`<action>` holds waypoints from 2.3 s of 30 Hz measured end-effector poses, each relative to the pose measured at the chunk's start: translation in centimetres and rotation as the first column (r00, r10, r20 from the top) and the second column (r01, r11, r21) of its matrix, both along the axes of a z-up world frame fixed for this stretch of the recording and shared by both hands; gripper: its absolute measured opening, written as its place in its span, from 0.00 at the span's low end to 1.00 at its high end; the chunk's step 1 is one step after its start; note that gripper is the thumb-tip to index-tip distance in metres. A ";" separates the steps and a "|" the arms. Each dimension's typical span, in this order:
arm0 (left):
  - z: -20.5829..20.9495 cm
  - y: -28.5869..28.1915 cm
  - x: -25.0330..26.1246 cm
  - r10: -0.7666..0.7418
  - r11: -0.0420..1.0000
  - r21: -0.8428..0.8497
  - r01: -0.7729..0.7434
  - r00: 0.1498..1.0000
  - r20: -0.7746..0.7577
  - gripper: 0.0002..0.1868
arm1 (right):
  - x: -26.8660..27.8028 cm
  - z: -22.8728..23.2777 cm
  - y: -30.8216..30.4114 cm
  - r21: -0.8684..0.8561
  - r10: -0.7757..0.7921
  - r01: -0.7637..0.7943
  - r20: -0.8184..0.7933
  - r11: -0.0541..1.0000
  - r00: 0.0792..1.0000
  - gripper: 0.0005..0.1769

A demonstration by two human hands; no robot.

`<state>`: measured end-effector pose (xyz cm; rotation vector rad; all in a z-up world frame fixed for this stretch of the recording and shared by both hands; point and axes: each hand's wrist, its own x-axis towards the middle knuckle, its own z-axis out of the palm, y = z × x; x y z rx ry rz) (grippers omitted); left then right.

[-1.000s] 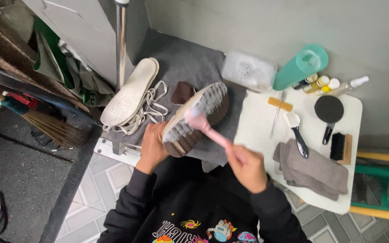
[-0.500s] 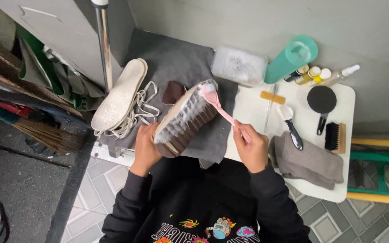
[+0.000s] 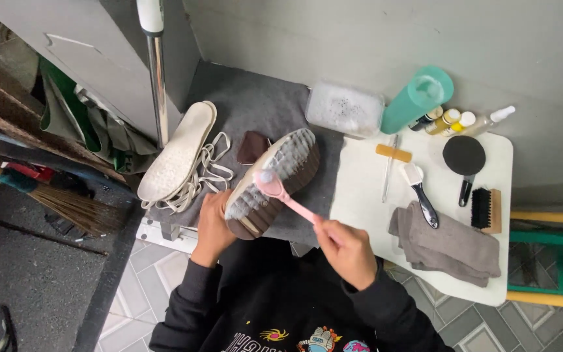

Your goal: The person scrubs a beige sneaker with a pink toothbrush, focusing on the upper, sole, and heel areas. They rotate the shoe to access different sides and continue scrubbing the textured sole and heel counter.

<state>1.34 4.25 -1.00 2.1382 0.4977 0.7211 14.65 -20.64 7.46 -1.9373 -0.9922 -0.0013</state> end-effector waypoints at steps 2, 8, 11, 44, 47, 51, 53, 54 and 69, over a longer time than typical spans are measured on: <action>0.4 0.1 0.1 -0.005 1.000 0.012 0.004 1.000 0.002 0.19 | 2.6 -1.1 0.0 0.004 -0.058 0.058 0.015 0.998 0.998 0.07; 1.4 -0.1 -0.1 -0.019 1.000 0.007 0.019 1.000 0.006 0.18 | 1.9 -2.0 0.1 0.030 -0.142 0.142 0.007 0.989 0.990 0.06; 0.5 0.1 0.0 -0.018 1.000 0.004 0.018 1.000 0.008 0.18 | 0.1 -3.1 -0.7 -0.007 -0.099 0.099 -0.022 0.995 0.995 0.09; 1.8 -1.3 -0.3 -0.023 0.996 -0.086 0.019 0.999 -0.043 0.16 | 2.0 1.3 -2.8 -0.019 0.068 -0.068 0.034 0.998 0.997 0.02; 2.8 -1.9 -0.3 0.006 0.993 -0.115 -0.014 0.997 -0.073 0.18 | 2.8 2.1 -3.3 -0.017 -0.085 0.086 0.035 0.996 0.996 0.07; 1.8 -0.8 -0.5 -0.024 0.999 -0.039 0.022 0.998 -0.063 0.18 | 1.1 3.0 -4.7 -0.047 0.068 -0.068 0.001 0.997 0.998 0.06; 1.7 -0.8 -0.8 -0.020 1.000 -0.015 0.019 0.997 -0.080 0.19 | 1.1 4.7 -4.9 -0.063 0.074 -0.071 0.039 0.995 0.997 0.05; 1.5 -0.9 -0.9 -0.015 1.000 0.009 0.016 0.995 -0.096 0.19 | 1.1 5.5 -5.1 -0.080 0.080 -0.074 0.079 0.994 0.994 0.05; 1.3 -0.8 -0.7 -0.069 0.972 0.221 0.080 0.996 -0.057 0.17 | 4.6 6.5 -5.3 -0.185 0.052 -0.012 0.207 0.983 0.977 0.06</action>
